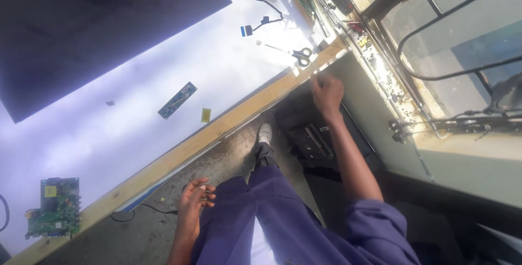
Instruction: Applying protective adhesive film to a circuit board on a display panel using scissors.
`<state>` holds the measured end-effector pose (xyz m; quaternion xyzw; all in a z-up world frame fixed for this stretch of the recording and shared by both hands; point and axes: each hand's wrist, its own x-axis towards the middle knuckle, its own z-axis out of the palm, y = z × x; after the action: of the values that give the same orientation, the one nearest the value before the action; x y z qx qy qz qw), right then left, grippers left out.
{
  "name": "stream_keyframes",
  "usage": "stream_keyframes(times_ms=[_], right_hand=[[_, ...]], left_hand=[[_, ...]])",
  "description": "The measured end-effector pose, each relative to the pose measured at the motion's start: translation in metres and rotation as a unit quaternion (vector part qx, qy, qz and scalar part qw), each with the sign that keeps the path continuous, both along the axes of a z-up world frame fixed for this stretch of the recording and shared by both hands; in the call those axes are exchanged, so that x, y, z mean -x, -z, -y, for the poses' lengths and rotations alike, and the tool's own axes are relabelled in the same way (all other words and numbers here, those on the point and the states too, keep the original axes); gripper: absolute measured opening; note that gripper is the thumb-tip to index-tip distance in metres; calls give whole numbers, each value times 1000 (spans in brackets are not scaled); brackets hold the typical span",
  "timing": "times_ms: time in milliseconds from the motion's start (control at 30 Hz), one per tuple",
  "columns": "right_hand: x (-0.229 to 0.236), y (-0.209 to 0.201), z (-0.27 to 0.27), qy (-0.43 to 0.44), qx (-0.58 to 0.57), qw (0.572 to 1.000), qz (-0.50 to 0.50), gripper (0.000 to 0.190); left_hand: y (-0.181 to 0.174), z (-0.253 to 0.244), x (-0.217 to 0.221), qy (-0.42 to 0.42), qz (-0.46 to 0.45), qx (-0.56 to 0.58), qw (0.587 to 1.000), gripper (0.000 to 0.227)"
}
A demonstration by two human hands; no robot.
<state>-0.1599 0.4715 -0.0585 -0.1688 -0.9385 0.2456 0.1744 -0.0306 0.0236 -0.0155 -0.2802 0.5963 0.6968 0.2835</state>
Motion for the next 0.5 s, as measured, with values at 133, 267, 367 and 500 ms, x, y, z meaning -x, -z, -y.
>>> stream_keyframes(times_ms=[133, 267, 367, 500], right_hand=[[117, 41, -103, 41, -101, 993, -34, 23], [169, 119, -171, 28, -234, 971, 48, 21], [174, 91, -173, 50, -429, 887, 162, 22], [159, 64, -187, -51, -412, 895, 160, 24]], left_hand=[[4, -45, 38, -47, -17, 12, 999, 26], [-19, -70, 49, -66, -64, 14, 996, 22], [1, -72, 46, -87, -73, 20, 993, 23], [1, -66, 62, -77, -87, 63, 991, 21]])
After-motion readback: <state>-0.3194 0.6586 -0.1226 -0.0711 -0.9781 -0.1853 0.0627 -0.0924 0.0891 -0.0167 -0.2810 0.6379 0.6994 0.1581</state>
